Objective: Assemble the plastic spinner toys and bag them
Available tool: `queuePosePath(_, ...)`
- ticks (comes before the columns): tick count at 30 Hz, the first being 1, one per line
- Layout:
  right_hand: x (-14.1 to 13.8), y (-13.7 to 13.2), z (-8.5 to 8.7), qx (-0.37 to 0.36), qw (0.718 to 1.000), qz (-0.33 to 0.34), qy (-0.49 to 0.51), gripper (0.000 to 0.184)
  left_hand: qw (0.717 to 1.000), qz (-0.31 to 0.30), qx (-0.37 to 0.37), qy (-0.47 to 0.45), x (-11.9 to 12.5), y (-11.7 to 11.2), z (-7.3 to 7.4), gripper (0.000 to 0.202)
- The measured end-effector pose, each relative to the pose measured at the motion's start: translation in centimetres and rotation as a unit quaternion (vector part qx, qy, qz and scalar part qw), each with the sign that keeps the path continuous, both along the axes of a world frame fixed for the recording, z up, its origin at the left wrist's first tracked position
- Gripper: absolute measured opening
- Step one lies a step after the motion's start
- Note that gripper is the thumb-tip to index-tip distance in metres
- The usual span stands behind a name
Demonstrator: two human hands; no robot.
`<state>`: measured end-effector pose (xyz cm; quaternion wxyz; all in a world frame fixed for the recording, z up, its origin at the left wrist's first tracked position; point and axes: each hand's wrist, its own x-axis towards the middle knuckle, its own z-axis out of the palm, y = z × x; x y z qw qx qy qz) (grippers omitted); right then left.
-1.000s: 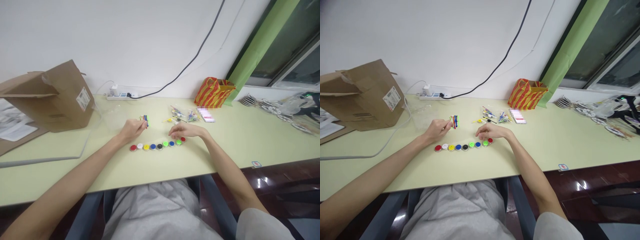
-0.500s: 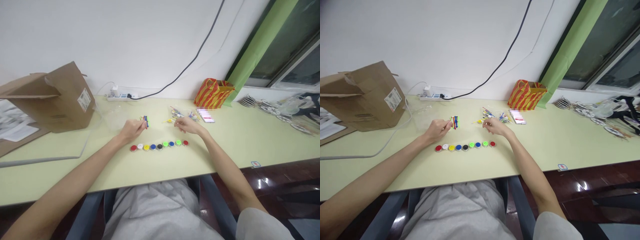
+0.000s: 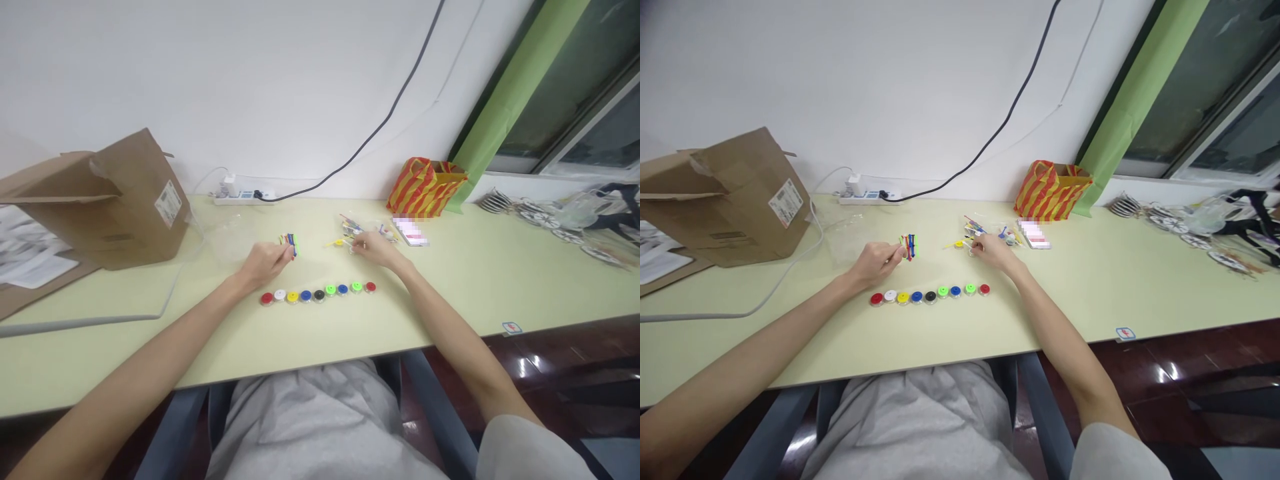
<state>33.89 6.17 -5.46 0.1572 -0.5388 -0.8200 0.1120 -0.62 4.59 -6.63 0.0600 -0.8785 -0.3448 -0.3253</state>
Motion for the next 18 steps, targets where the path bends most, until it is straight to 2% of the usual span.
queuePosePath(4,-0.4,-0.1,0.0,-0.004,1.0,-0.004,-0.011,0.016,1.0,-0.001,-0.004,0.001,0.1,-0.1,0.0,0.04)
queuePosePath(9,-0.3,-1.0,1.1,-0.023,0.999,0.025,0.015,0.011,1.0,-0.005,-0.012,-0.004,0.2,-0.1,0.0,0.04)
queuePosePath(12,-0.5,-1.7,2.1,-0.064,0.99,0.063,0.106,0.008,1.0,-0.006,-0.02,-0.01,0.3,-0.2,0.0,0.041)
queuePosePath(17,-2.7,-3.6,3.4,-0.128,0.948,0.123,0.265,0.016,0.998,-0.023,-0.048,-0.018,1.5,-1.3,0.3,0.026)
queuePosePath(18,-3.4,-4.1,3.5,-0.136,0.939,0.134,0.287,0.02,0.997,-0.038,-0.06,-0.016,1.9,-1.6,0.5,0.029)
